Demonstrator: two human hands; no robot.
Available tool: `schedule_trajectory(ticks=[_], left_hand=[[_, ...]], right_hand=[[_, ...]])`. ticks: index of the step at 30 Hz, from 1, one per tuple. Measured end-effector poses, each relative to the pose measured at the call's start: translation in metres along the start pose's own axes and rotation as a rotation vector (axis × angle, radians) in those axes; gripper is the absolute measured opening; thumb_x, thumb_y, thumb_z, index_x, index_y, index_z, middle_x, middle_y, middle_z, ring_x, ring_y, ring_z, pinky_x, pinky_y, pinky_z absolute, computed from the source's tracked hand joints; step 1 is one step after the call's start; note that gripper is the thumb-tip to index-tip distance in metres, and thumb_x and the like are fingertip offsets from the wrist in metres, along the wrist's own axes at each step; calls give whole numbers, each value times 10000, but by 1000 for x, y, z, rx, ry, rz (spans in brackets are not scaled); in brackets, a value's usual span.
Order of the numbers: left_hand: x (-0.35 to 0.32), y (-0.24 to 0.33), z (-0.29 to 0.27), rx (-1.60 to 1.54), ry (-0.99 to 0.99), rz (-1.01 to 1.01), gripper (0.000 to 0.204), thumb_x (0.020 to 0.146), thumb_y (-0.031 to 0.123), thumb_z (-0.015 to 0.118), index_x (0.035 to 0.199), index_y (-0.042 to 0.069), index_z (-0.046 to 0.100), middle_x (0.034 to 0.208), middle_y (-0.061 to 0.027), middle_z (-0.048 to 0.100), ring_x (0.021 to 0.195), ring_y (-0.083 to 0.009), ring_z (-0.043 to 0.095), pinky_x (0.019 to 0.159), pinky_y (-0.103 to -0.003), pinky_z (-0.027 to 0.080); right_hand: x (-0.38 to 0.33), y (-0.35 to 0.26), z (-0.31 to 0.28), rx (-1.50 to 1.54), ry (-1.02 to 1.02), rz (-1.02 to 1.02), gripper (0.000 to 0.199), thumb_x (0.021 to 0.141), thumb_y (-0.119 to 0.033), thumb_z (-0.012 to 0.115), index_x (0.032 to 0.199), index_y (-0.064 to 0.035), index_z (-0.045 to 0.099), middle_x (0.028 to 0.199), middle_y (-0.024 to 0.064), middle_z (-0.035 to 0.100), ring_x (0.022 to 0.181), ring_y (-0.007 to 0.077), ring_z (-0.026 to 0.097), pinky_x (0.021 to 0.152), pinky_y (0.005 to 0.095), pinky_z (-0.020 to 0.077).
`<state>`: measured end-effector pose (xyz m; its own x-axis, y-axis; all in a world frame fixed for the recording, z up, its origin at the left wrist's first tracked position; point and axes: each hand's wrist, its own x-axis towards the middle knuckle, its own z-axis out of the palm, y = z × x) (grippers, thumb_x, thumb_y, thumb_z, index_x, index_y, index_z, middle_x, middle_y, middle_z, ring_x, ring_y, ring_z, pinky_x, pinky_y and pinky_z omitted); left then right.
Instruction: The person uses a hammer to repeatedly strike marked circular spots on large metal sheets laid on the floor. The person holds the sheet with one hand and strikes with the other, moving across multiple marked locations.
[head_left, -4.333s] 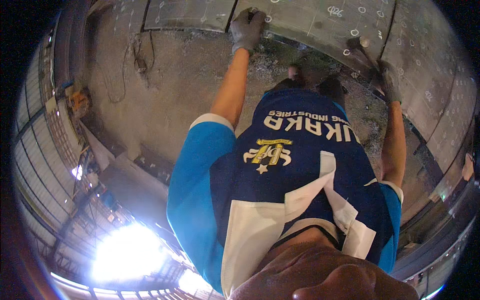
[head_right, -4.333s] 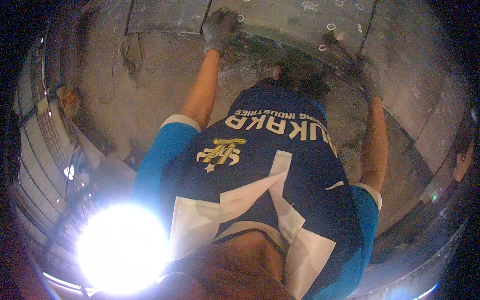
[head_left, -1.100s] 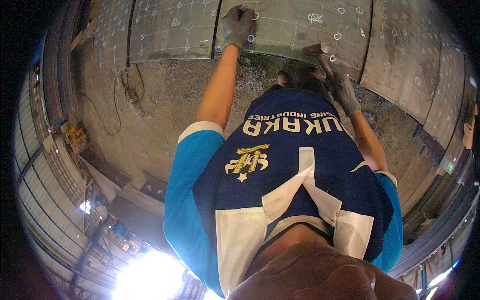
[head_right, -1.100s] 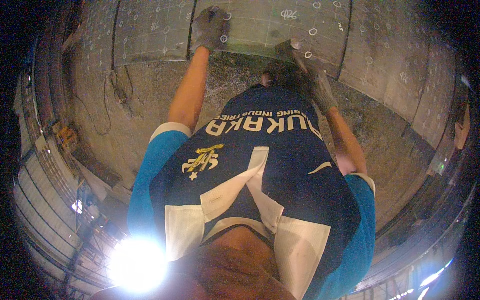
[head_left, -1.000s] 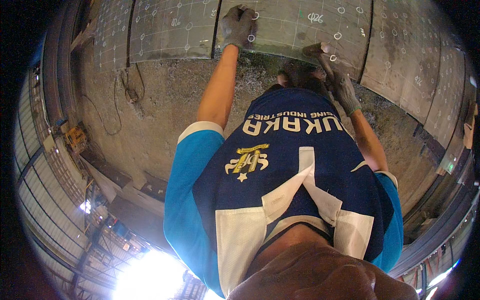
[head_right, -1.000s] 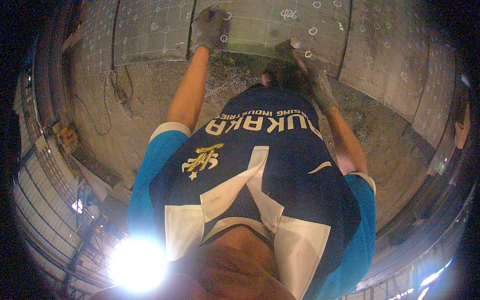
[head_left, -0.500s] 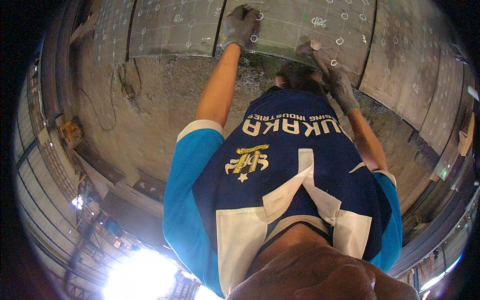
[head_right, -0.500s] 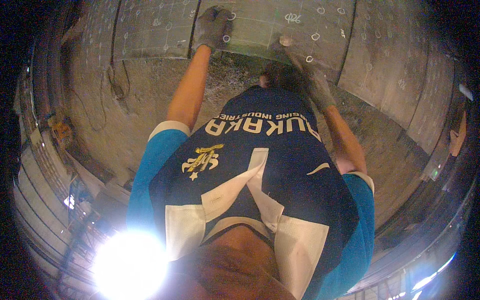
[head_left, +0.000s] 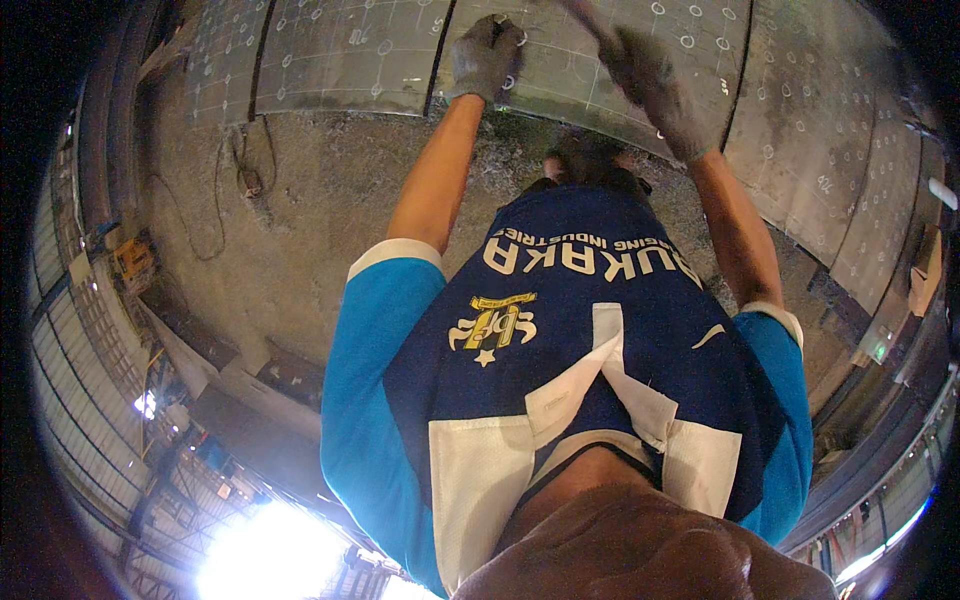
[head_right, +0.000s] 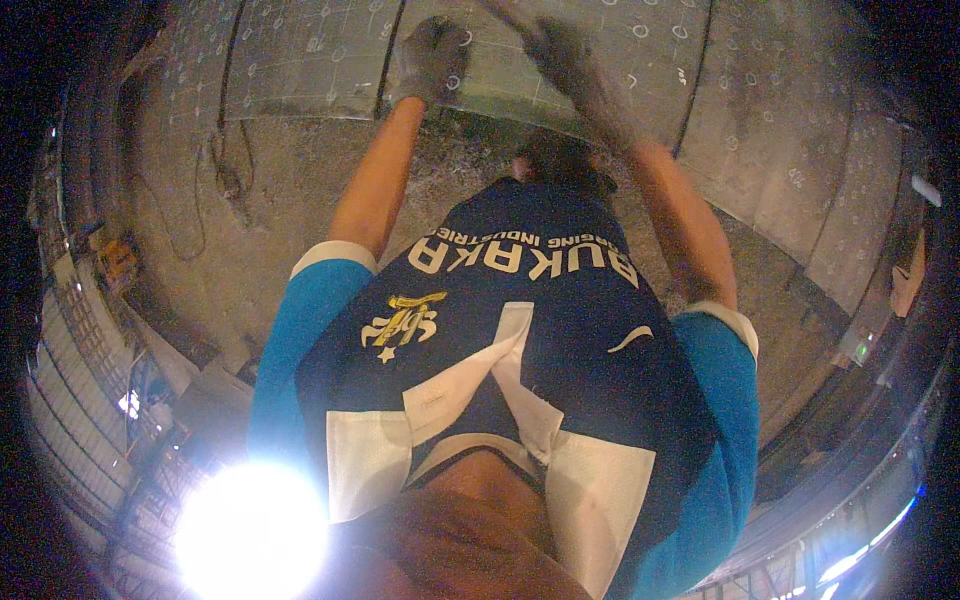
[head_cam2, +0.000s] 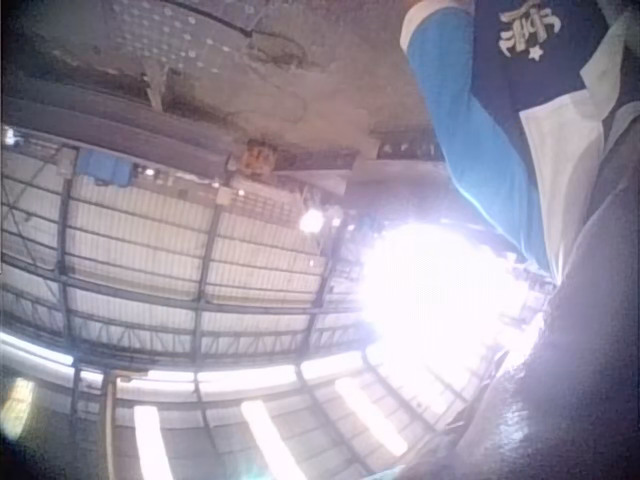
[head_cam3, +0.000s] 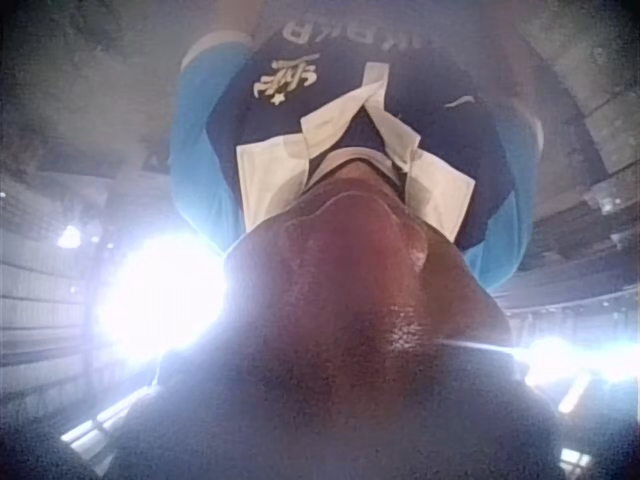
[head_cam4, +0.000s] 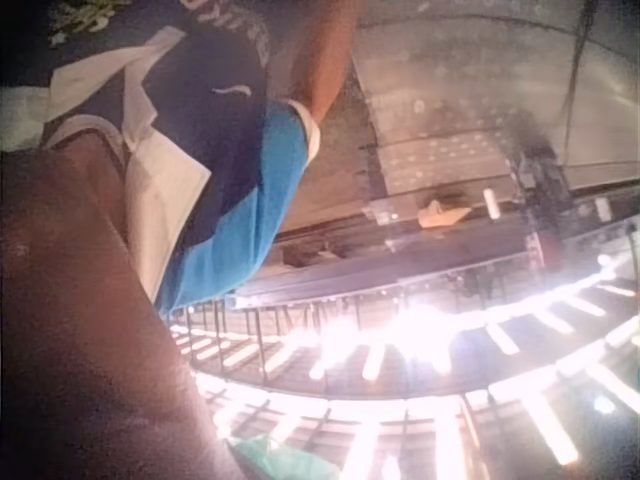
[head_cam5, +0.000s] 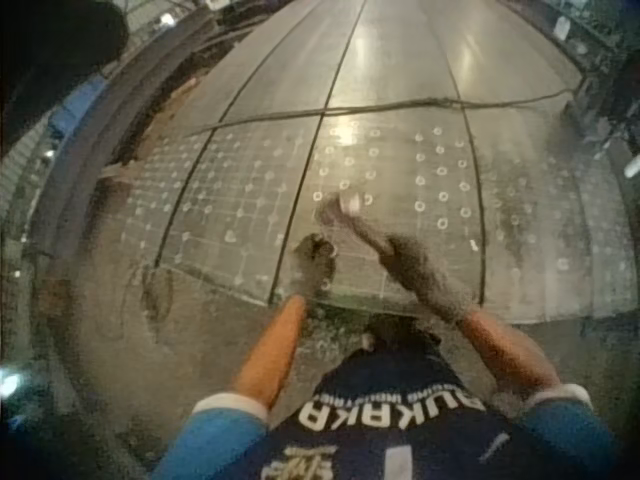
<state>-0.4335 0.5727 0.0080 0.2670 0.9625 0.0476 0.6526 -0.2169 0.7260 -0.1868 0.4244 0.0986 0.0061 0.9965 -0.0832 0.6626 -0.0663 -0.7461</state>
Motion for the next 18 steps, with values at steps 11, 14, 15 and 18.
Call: schedule_trajectory(ticks=[11,14,15,18], left_hand=[[3,-11,17,67,-6,94,431,921,482,664,1144,119,726,1098,-193,734,1027,-405,694,871,-480,549],[2,-14,12,65,19,61,459,931,493,647,1190,120,716,1128,-209,721,1041,-413,688,872,-472,551],[-3,-13,15,49,33,44,470,935,498,640,1204,119,713,1138,-214,716,1047,-416,685,871,-469,552],[2,-4,16,-22,-65,19,438,931,424,688,1209,86,709,1081,-176,747,983,-349,724,858,-411,560]], right_hand=[[76,34,30,-446,-57,-277,295,996,-74,527,1281,-33,584,1142,208,661,1039,398,656,889,498,497],[34,17,11,-298,-230,-85,291,1031,-143,524,1300,-44,577,1167,220,664,1060,408,657,900,488,499],[22,24,12,-218,-211,-61,299,1044,-172,522,1311,-48,573,1183,226,662,1072,414,656,907,484,501],[-18,122,55,-171,122,-171,225,976,-160,613,1164,-35,624,979,219,666,880,403,667,756,493,504]])
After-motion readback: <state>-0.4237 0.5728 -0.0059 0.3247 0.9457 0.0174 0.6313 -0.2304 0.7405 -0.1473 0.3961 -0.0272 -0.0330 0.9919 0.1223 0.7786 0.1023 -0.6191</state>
